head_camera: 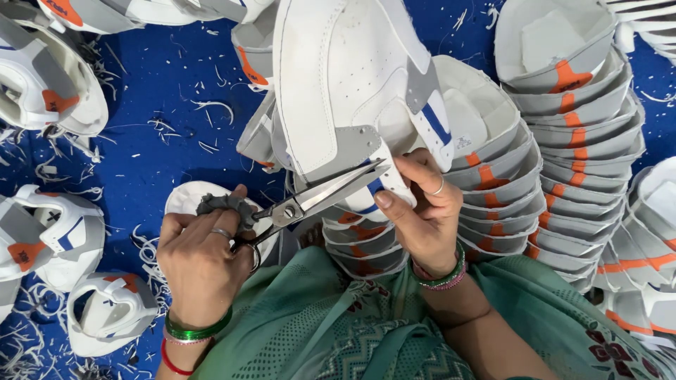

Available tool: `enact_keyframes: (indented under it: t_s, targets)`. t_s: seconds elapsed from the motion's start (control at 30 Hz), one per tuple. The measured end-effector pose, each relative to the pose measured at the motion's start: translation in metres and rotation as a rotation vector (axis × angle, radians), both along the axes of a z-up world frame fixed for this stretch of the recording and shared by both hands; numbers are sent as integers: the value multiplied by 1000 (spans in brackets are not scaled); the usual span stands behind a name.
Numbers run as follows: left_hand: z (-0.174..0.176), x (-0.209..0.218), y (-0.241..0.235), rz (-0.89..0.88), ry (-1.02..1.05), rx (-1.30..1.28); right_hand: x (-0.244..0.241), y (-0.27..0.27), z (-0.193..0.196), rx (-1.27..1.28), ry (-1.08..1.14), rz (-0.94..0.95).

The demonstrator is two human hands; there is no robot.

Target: The person trims excess material and threads from stacked shoe uppers using scissors.

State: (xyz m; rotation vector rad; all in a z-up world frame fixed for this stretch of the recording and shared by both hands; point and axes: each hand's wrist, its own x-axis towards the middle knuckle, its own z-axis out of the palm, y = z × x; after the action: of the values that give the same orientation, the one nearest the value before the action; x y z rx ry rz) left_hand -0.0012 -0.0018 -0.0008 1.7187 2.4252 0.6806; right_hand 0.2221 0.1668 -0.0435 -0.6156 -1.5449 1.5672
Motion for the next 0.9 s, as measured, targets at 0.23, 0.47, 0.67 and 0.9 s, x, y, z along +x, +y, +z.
enact_keyframes:
  t_s: [0.23,0.47,0.67,0.9]
  targets:
    - [-23,-3,-2,-49,-49,-37,3,8,-7,127,-102,111]
    - [-41,15,10,-10,-926,186,-6,4,-12,-341,202,286]
    - [-24,26,40,58,-1099,302,-12,-1,8,-122,-46,257]
    - [-44,42,46,201,-1045,513,-23,-8,33,388,-315,-9]
